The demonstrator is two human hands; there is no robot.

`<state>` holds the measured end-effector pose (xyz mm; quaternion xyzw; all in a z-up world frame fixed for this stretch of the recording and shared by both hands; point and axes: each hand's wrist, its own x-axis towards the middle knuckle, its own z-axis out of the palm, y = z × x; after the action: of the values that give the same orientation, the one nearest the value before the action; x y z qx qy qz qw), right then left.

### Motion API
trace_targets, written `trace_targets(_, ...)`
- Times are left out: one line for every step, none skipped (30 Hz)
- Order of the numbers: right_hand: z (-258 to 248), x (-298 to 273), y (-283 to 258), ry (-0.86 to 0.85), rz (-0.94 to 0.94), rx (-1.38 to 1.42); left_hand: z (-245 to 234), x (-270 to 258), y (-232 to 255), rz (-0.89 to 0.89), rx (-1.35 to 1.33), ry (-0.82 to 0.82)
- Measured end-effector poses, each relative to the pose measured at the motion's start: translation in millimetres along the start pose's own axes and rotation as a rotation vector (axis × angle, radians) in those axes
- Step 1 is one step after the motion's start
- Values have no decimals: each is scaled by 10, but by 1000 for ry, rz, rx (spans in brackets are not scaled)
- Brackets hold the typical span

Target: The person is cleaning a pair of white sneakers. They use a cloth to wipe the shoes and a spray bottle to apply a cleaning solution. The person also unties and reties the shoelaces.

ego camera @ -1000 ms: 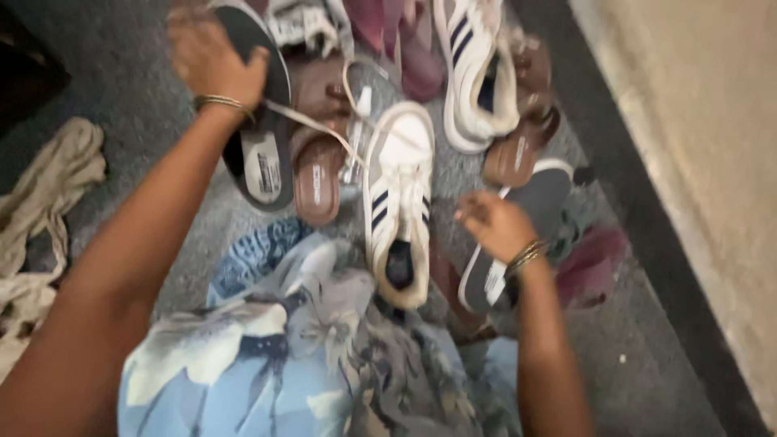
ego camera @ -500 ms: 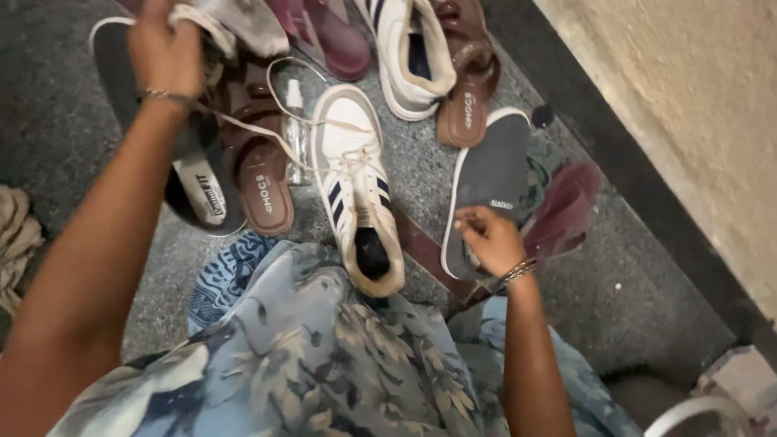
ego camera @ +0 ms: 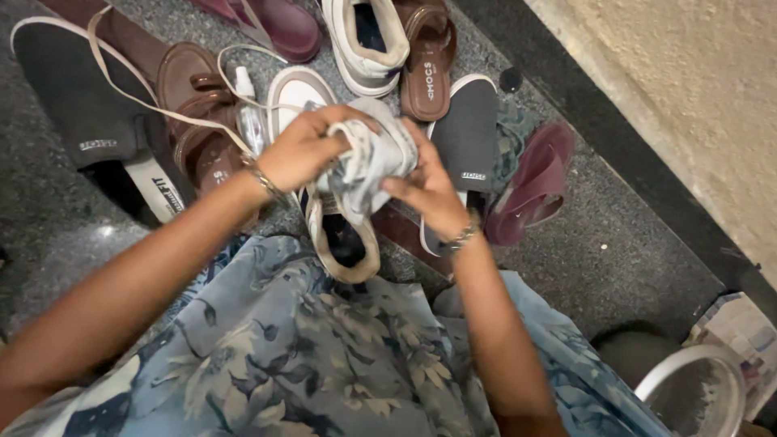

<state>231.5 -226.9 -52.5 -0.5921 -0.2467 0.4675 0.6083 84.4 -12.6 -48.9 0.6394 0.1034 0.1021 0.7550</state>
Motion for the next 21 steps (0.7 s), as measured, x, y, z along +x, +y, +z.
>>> trace_targets(51,28,36,-34,0,111,27,-3,-10,62,-43,-57)
trace_targets(53,55,71,68,-31,10,-6,-24,-40,36,24,16)
trace_targets(39,86,121,170,-60,-91,-100,-52,-84,10,92,89)
trace_targets(-28,98,158,275,-85,-195,-223,-73,-151,-16,156,160)
trace_targets(-132,84,189,343,-107,-224,-367,-113,-235,-84,58,295)
trace_targets(-280,54,204,417,-134,-257,-544,-150,-327,-148,-43,425)
trace_targets(-440,19,224,490,-161,-290,-748,-225,-410,-55,46,465)
trace_targets(-617,-32,245,475,-127,-357,-935,-287,-503,41,131,496)
trace_targets(-801,-84,275,460,-93,-424,-1117,-338,-610,184,-2,598)
trace_targets(-983,-163,319,444,-52,-489,-1312,-487,-704,-315,-597,934)
trace_targets(-1182,-243,361,482,-53,-554,-1625,-439,-777,142,-568,745)
trace_targets(-1399,-272,397,513,-61,-620,-1839,-625,-842,6,-529,911)
trace_targets(-1619,-297,439,544,-68,-686,-1987,-763,-939,-64,-476,1004)
trace_targets(-1843,-293,493,513,-100,-721,-2088,-870,-1045,-121,-397,1043)
trace_targets(-2061,-274,561,482,-131,-757,-2158,-948,-1138,-170,-308,1057)
trace_targets(-2269,-236,640,448,-163,-791,-2205,-1006,-1207,-211,-225,1061)
trace_targets(-2469,-187,720,433,-203,-859,-2256,-1020,-1238,-236,-152,1054)
trace_targets(-2631,-127,821,413,-240,-922,-2302,-1034,-1232,-253,-82,1034)
trace_targets(-2772,-75,909,393,-278,-985,-2311,-1022,-1219,-264,-13,1009)
trace_targets(-2896,-11,968,438,-208,-877,-2298,-1006,-1179,-264,60,979)
trace_targets(-2975,23,1028,502,-149,-823,-2278,-963,-1118,-253,127,937)
